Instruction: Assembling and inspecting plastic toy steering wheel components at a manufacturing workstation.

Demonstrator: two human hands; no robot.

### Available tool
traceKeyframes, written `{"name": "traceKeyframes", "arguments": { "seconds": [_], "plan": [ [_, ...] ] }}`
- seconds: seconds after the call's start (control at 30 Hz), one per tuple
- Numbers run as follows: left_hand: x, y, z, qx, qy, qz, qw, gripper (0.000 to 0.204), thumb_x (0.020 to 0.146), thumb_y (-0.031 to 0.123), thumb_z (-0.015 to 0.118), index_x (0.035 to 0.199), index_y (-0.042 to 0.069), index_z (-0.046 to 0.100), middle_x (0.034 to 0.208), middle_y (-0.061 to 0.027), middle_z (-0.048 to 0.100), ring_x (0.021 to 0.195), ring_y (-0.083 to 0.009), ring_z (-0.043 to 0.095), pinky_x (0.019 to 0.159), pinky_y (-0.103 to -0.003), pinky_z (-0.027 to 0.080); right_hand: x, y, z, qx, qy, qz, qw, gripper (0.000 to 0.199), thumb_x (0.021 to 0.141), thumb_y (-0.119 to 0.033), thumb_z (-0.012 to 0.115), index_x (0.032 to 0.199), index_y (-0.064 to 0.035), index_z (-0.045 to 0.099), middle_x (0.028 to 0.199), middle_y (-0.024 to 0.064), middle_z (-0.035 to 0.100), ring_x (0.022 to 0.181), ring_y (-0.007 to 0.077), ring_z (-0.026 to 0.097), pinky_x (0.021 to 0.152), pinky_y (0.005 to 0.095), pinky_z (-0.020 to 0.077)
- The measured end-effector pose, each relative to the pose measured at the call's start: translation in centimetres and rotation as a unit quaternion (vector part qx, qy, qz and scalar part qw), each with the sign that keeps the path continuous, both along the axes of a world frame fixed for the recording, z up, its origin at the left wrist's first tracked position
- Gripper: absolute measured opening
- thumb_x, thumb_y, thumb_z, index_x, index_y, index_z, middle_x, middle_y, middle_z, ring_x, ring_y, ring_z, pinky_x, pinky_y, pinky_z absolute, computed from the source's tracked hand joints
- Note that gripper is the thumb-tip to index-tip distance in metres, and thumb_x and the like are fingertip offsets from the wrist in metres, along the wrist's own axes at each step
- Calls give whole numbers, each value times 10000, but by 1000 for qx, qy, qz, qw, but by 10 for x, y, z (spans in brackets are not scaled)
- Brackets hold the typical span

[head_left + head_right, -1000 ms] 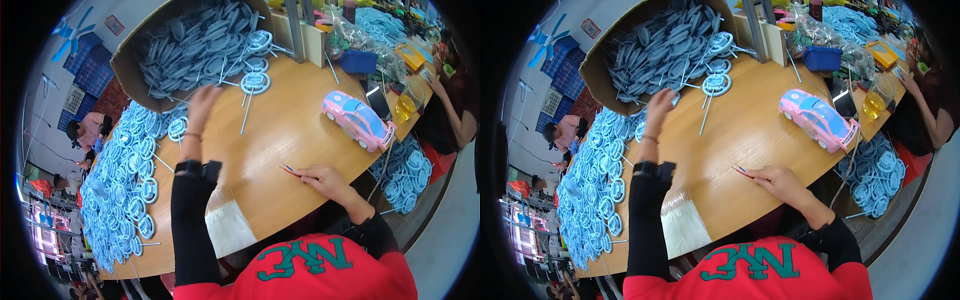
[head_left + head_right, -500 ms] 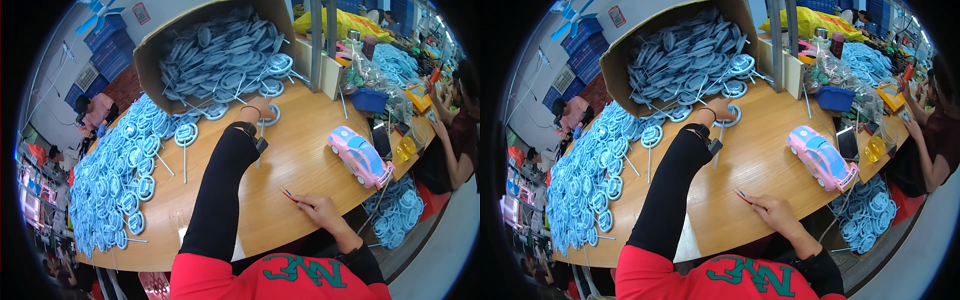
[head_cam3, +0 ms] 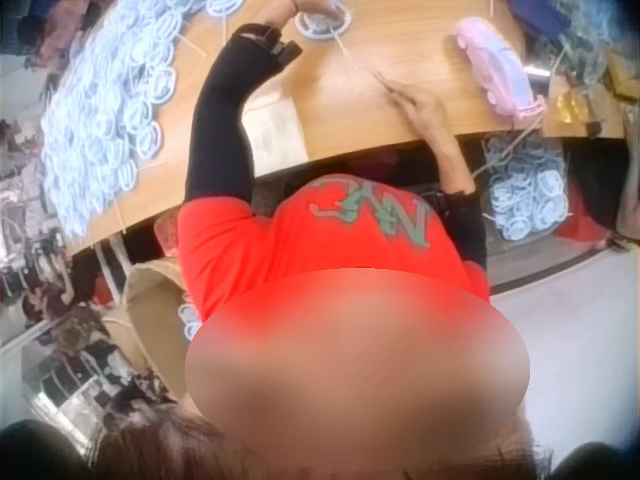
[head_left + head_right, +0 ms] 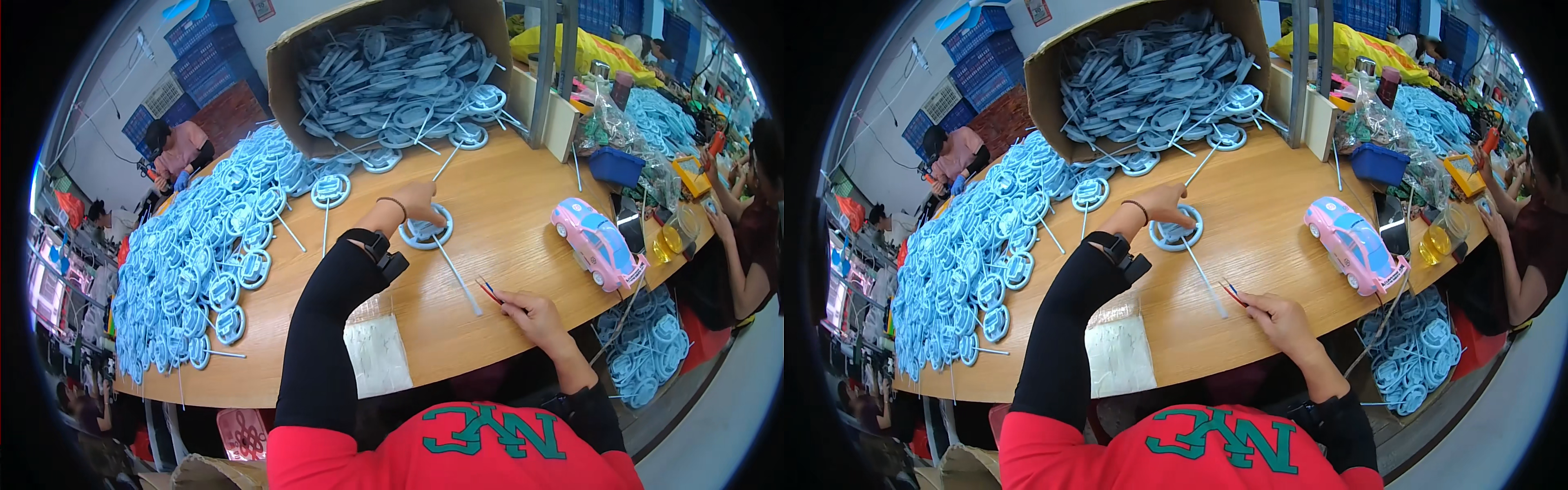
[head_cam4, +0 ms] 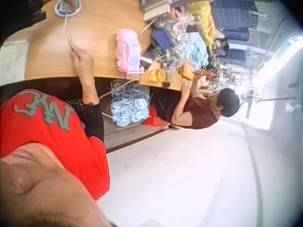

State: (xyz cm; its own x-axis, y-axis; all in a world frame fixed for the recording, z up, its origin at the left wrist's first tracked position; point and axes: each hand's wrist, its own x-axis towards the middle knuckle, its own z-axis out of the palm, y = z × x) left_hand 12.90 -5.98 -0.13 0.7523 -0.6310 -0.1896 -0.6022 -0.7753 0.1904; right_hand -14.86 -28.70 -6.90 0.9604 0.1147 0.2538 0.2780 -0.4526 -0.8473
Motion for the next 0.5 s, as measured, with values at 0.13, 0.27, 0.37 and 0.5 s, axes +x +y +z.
{"name": "traceKeyframes", "arguments": {
  "seconds": [0.13, 0.27, 0.37, 0.5],
  "plan": [
    [-21, 31, 20, -141, 162, 118, 970, 718, 714, 487, 753, 1197, -10, 565, 1068, -146, 657, 893, -261, 679, 670, -359, 569, -8, -1, 2, 42, -19, -11, 999, 287, 861, -53, 633, 1145, -49, 672, 924, 155, 695, 800, 228, 674, 700, 300, 503],
    [-62, 57, 4, -503, 402, 164, 747, 501, 909, 456, 607, 1200, 49, 572, 1036, -86, 665, 883, -191, 684, 684, -364, 603, -21, -3, 31, 22, 3, -25, 999, 287, 864, -37, 630, 1149, -49, 671, 860, 143, 674, 757, 202, 656, 664, 293, 491],
    [-99, 56, -21, -635, 428, 182, 617, 485, 932, 417, 589, 1247, 53, 532, 1085, -91, 647, 894, -194, 681, 692, -348, 611, -18, 13, 44, -26, -74, 0, 997, 287, 863, -54, 635, 1146, -68, 673, 831, 125, 659, 718, 226, 642, 634, 315, 490],
    [-149, 41, -38, -660, 380, 261, 593, 402, 909, 247, 664, 1212, 22, 525, 1075, -93, 647, 918, -188, 668, 690, -349, 616, -2, 32, 51, -130, -167, 8, 977, 277, 861, -79, 622, 1133, -99, 671, 811, 109, 646, 713, 281, 637, 610, 365, 498]
  ]
}}
